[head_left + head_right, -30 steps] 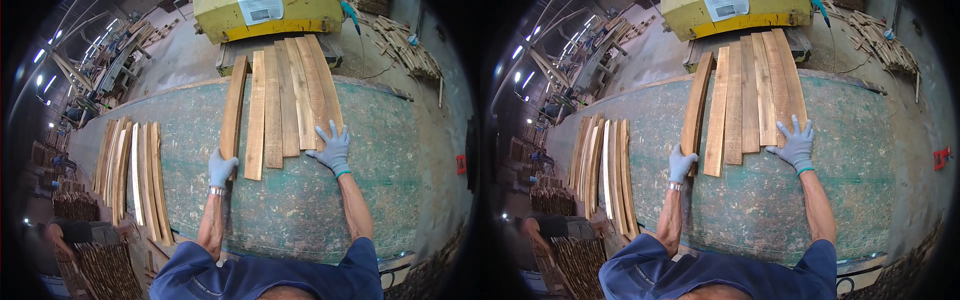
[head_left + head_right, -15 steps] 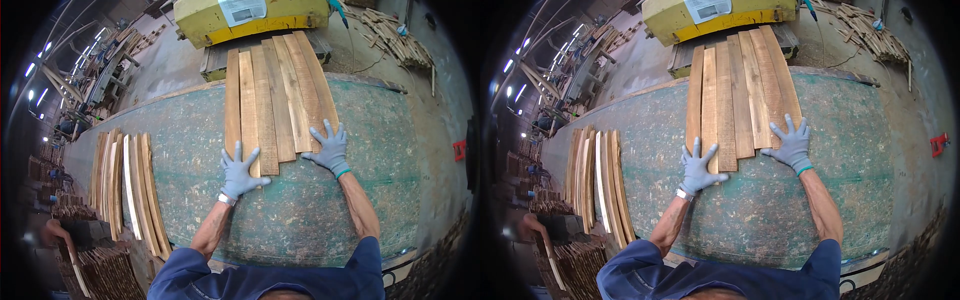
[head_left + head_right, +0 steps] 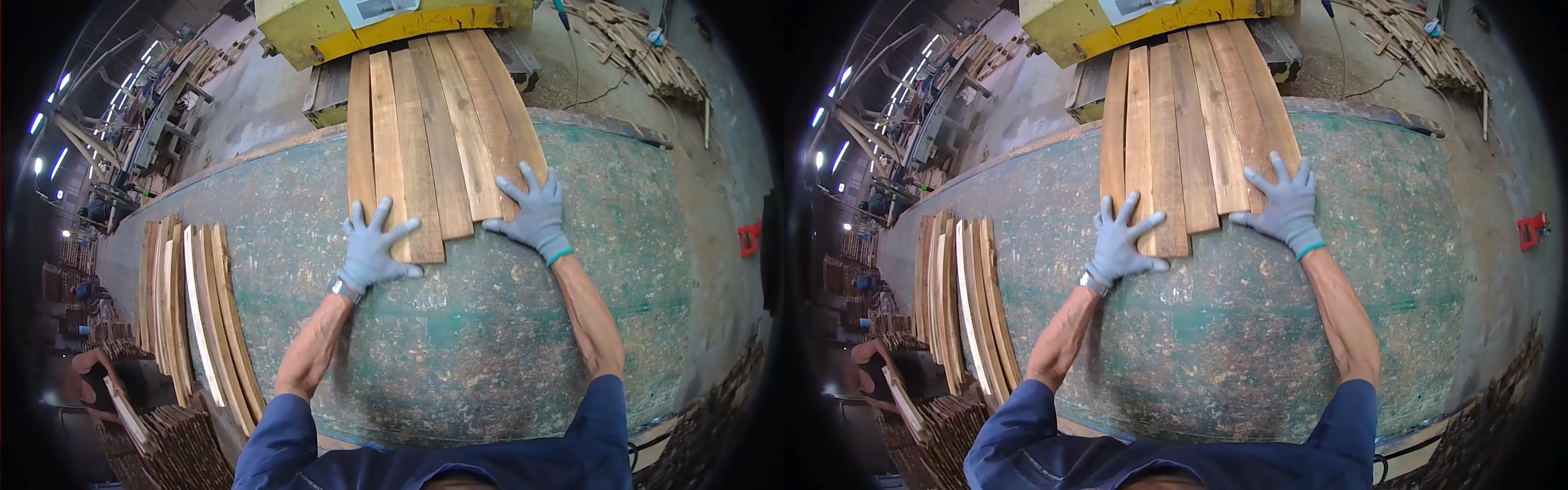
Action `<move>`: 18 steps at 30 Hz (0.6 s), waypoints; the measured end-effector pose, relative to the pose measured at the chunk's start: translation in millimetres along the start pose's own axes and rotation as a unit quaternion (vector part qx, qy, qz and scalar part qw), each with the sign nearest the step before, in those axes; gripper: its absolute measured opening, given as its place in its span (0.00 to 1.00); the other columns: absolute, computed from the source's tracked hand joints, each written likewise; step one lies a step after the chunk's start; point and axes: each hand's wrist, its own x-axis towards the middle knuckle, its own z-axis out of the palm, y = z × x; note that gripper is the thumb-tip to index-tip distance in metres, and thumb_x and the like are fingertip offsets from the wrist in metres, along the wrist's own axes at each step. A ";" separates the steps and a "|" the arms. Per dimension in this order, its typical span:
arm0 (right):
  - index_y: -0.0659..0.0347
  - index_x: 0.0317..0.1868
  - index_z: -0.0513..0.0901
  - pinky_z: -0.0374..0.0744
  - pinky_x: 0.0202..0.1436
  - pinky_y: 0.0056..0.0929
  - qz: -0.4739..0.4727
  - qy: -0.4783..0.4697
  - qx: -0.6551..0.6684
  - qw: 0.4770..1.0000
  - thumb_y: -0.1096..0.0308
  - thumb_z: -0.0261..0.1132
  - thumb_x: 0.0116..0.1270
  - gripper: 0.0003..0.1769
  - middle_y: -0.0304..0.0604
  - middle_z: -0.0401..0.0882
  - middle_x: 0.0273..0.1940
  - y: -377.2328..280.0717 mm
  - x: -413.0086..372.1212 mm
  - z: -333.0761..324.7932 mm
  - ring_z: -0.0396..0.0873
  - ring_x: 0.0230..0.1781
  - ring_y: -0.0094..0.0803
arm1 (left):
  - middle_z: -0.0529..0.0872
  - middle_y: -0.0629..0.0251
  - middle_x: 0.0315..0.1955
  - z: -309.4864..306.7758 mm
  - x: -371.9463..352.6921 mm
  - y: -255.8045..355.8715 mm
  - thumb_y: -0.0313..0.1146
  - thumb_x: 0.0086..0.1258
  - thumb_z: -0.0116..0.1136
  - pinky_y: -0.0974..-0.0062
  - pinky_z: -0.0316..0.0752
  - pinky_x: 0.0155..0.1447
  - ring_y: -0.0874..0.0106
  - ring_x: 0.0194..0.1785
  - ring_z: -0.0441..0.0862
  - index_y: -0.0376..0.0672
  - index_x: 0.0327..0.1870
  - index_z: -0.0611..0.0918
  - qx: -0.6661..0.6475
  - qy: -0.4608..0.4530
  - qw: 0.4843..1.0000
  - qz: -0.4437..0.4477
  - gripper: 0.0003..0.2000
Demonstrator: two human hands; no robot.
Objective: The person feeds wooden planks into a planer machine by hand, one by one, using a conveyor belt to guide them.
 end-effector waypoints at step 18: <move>0.28 0.73 0.70 0.68 0.66 0.46 0.061 -0.053 -0.109 0.991 0.16 0.56 0.51 0.50 0.39 0.63 0.73 2.7 207.9 77.4 0.65 0.65 0.50 | 0.60 0.63 0.78 19.0 213.3 -109.4 0.74 0.46 0.66 0.33 0.42 0.76 0.34 0.77 0.48 0.81 0.71 0.70 0.074 0.058 0.990 -0.109 0.45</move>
